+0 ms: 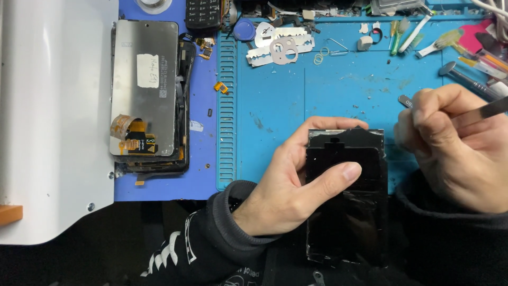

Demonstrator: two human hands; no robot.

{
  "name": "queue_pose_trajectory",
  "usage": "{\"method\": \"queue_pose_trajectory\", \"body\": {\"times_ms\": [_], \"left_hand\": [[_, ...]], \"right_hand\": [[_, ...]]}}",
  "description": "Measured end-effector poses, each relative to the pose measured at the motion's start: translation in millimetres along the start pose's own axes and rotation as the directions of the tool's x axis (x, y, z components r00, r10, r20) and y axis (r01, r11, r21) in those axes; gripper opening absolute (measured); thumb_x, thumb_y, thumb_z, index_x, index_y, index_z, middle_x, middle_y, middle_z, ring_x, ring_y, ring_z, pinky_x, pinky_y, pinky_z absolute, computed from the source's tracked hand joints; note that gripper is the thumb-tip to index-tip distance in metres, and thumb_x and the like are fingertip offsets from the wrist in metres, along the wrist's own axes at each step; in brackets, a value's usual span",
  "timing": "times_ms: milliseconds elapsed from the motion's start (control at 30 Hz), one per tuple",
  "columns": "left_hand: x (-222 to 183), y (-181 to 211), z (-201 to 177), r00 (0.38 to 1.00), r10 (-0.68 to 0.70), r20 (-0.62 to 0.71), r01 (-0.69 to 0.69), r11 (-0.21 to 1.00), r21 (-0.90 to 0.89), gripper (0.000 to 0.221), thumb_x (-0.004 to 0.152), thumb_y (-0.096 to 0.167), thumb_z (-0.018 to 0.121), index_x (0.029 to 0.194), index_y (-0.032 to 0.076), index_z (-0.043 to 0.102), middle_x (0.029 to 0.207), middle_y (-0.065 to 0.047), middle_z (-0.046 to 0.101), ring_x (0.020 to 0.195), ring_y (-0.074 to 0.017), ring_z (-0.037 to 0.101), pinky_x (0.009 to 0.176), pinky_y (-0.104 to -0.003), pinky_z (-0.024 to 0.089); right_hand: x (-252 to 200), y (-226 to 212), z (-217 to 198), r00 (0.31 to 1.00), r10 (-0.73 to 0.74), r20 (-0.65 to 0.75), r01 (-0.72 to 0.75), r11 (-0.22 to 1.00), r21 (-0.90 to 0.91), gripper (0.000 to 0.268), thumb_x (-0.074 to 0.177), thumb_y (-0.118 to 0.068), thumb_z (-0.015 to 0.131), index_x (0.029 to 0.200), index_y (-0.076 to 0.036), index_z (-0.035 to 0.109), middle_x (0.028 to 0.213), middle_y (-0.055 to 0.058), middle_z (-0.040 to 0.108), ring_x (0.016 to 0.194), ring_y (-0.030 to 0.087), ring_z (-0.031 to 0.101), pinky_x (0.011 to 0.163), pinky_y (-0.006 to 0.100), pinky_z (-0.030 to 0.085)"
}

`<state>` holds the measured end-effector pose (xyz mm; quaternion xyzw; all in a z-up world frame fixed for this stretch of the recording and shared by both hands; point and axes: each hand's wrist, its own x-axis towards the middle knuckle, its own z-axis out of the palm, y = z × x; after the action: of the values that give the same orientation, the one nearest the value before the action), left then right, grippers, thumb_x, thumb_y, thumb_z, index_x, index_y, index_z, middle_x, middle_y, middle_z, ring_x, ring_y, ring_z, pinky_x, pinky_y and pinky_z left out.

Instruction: Cleaning and prepping a smartphone screen component with a microfiber cloth.

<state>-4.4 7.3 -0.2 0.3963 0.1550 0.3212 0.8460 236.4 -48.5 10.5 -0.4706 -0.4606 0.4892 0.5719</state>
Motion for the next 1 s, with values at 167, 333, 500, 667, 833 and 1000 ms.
{"method": "queue_pose_trajectory", "body": {"times_ms": [167, 333, 500, 667, 833, 1000], "left_hand": [[-1, -2, 2, 1.0, 0.019, -0.004, -0.019, 1.0, 0.004, 0.043, 0.107, 0.009, 0.066, 0.143, -0.004, 0.047, 0.127, -0.01, 0.064, 0.117, -0.0104, 0.062, 0.112, -0.03, 0.053], [-2, -3, 4, 0.998, 0.06, -0.024, -0.058, 0.996, 0.065, 0.041, 0.109, 0.008, 0.066, 0.143, -0.005, 0.048, 0.13, -0.009, 0.063, 0.116, -0.0091, 0.057, 0.111, -0.027, 0.05], [-2, -3, 5, 0.997, 0.062, -0.044, -0.061, 0.998, 0.036, 0.041, 0.107, 0.007, 0.066, 0.142, -0.004, 0.048, 0.131, -0.009, 0.062, 0.116, -0.0095, 0.057, 0.111, -0.027, 0.05], [-10, 5, 3, 0.993, 0.09, -0.082, -0.086, 0.995, 0.053, 0.041, 0.107, 0.005, 0.066, 0.143, -0.004, 0.048, 0.129, -0.008, 0.062, 0.113, -0.0087, 0.057, 0.108, -0.026, 0.05], [-24, 22, -14, 0.941, 0.275, -0.198, -0.223, 0.943, 0.248, 0.041, 0.107, 0.003, 0.067, 0.142, -0.005, 0.048, 0.129, -0.009, 0.063, 0.115, -0.0095, 0.058, 0.113, -0.025, 0.048], [-21, 25, -28, 0.9, 0.339, -0.273, -0.244, 0.913, 0.328, 0.041, 0.107, 0.005, 0.066, 0.142, -0.006, 0.047, 0.121, -0.01, 0.067, 0.107, -0.0105, 0.062, 0.105, -0.025, 0.052]], "right_hand": [[0, -5, 4, 0.968, -0.05, -0.246, -0.059, 0.908, -0.415, 0.009, 0.108, -0.009, 0.064, 0.11, -0.003, 0.057, 0.089, 0.002, 0.059, 0.065, 0.004, 0.052, 0.062, 0.019, 0.041], [13, -23, 33, 0.978, -0.122, -0.17, -0.008, 0.789, -0.614, 0.006, 0.104, 0.002, 0.064, 0.106, -0.001, 0.06, 0.11, 0.002, 0.067, 0.096, 0.004, 0.064, 0.088, 0.02, 0.051], [11, -24, 35, 0.971, -0.09, -0.222, -0.099, 0.692, -0.715, 0.008, 0.104, 0.0, 0.071, 0.111, -0.002, 0.068, 0.085, 0.002, 0.064, 0.065, -0.001, 0.051, 0.056, 0.015, 0.036], [18, -30, 44, 0.953, -0.118, -0.28, -0.131, 0.67, -0.731, 0.01, 0.098, 0.0, 0.073, 0.107, -0.002, 0.067, 0.082, 0.005, 0.064, 0.056, -0.002, 0.041, 0.052, 0.015, 0.03], [17, -21, 38, 0.942, -0.193, -0.275, -0.055, 0.718, -0.694, 0.018, 0.094, -0.001, 0.074, 0.106, -0.004, 0.061, 0.095, 0.002, 0.071, 0.058, -0.004, 0.041, 0.055, 0.014, 0.032], [15, -16, 26, 0.965, -0.26, -0.016, 0.107, 0.451, -0.886, 0.016, 0.099, 0.005, 0.08, 0.112, 0.004, 0.07, 0.095, 0.011, 0.072, 0.075, 0.008, 0.064, 0.065, 0.02, 0.047]]}}
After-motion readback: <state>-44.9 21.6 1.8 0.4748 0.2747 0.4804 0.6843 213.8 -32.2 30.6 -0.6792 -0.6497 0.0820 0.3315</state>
